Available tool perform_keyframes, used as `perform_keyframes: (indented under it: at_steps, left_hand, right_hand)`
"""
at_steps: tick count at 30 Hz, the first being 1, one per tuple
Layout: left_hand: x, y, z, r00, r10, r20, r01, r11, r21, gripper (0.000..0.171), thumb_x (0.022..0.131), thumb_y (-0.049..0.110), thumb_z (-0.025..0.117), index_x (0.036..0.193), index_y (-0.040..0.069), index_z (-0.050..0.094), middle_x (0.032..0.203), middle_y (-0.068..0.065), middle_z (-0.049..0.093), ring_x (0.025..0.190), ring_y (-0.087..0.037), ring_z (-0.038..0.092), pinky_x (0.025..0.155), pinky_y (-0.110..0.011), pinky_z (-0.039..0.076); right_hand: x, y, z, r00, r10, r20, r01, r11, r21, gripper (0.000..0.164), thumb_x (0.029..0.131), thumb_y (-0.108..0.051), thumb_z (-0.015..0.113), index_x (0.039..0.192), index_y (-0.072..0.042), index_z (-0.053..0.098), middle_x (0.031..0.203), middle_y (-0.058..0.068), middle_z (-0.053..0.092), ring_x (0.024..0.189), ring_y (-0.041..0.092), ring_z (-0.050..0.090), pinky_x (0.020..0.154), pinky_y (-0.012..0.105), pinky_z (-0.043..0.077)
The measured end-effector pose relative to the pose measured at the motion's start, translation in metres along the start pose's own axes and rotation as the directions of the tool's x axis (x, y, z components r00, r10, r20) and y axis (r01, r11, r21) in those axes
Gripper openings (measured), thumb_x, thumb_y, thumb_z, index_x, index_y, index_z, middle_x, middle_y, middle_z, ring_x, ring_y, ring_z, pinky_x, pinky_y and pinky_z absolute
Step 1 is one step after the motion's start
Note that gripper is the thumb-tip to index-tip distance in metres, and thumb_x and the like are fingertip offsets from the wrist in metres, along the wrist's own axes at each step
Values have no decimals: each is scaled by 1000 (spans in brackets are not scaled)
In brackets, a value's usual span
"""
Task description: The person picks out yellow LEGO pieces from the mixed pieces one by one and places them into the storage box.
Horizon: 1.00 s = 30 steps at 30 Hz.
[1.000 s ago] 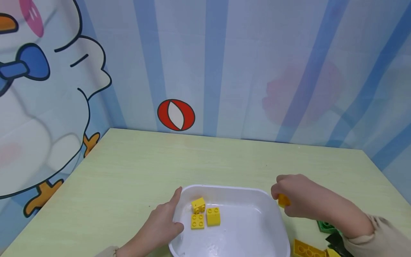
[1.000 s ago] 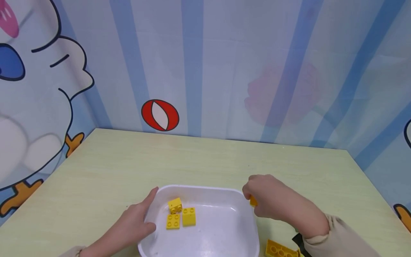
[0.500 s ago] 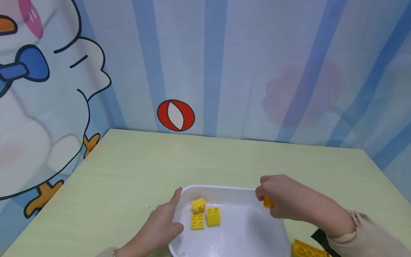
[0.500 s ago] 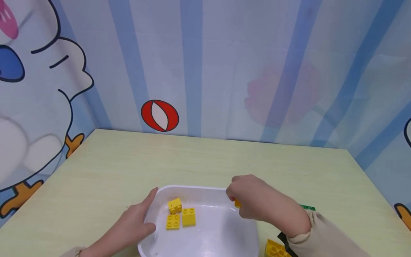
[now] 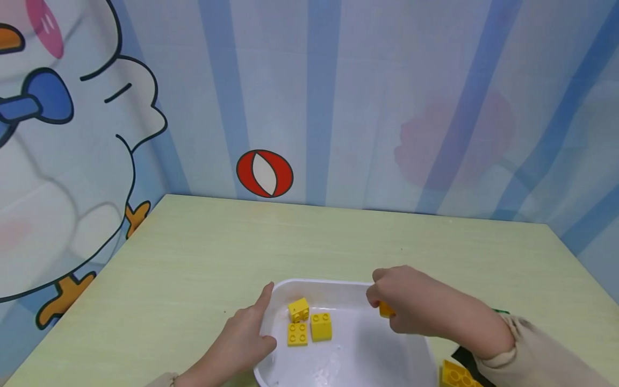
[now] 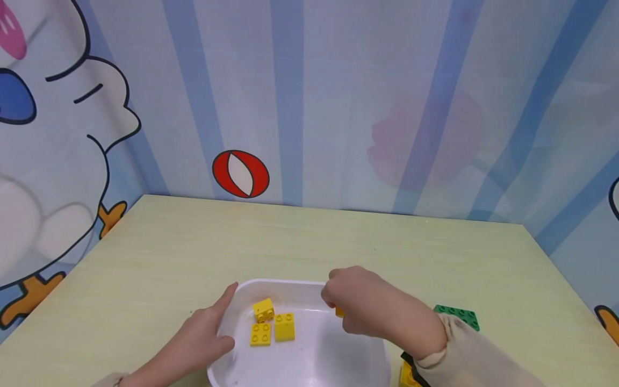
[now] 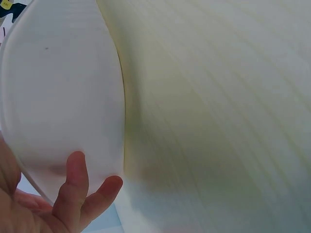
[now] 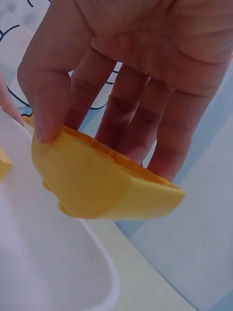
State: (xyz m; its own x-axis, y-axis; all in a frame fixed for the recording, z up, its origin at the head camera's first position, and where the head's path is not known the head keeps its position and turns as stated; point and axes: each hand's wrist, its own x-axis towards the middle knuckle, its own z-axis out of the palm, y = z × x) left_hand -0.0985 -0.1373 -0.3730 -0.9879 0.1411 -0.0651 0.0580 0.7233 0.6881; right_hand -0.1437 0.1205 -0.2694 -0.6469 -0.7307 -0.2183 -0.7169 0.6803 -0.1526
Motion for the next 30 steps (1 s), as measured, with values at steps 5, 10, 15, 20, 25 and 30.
perform_keyframes:
  at_steps: [5, 10, 15, 20, 25, 30]
  left_hand:
    - [0, 0, 0, 1000, 8, 1, -8, 1000, 1, 87, 63, 1, 60, 139, 2, 18, 117, -29, 53, 64, -19, 51, 43, -22, 49]
    - [0, 1, 0, 1000, 3, 8, -3, 1000, -3, 87, 63, 0, 60, 139, 1, 17, 120, -29, 51, 62, -18, 51, 43, -22, 49]
    - [1, 0, 0, 1000, 7, 6, -7, 1000, -1, 87, 63, 0, 60, 138, 0, 17, 118, -29, 53, 61, -18, 51, 43, -22, 48]
    - [2, 0, 0, 1000, 5, 11, -5, 1000, 1, 87, 63, 0, 60, 139, 0, 17, 118, -29, 53, 63, -18, 51, 43, -22, 48]
    - [2, 0, -1, 1000, -3, 18, 3, 1000, -3, 87, 63, 0, 61, 139, 1, 17, 118, -29, 52, 63, -18, 51, 43, -23, 49]
    - [2, 0, -1, 1000, -3, 17, 3, 1000, -7, 87, 63, 0, 61, 139, 0, 17, 119, -29, 52, 63, -18, 51, 43, -22, 49]
  right_hand:
    - [4, -6, 0, 1000, -14, 4, 14, 1000, -5, 20, 64, 2, 65, 76, -14, 63, 70, -6, 45, 62, 11, 43, 59, 26, 47]
    - [9, -14, -2, 1000, -18, 18, 18, 1000, -12, 19, 64, 1, 65, 76, -14, 63, 69, -7, 45, 62, 11, 43, 59, 26, 46]
    - [12, -19, -2, 999, -47, 17, 47, 999, -6, 20, 64, 1, 66, 76, -14, 63, 69, -7, 46, 62, 10, 43, 59, 25, 46]
    - [17, -26, -3, 998, -53, 27, 53, 999, 6, 20, 63, -1, 69, 77, -14, 64, 70, -8, 48, 63, 10, 44, 60, 24, 46]
    - [22, -33, -2, 997, -59, 40, 59, 998, 7, 21, 61, -4, 72, 78, -15, 66, 71, -7, 49, 65, 10, 45, 61, 22, 46]
    - [27, -40, -2, 995, -91, 46, 92, 996, -11, 22, 62, -4, 72, 81, -15, 67, 73, -6, 52, 65, 9, 45, 61, 20, 46]
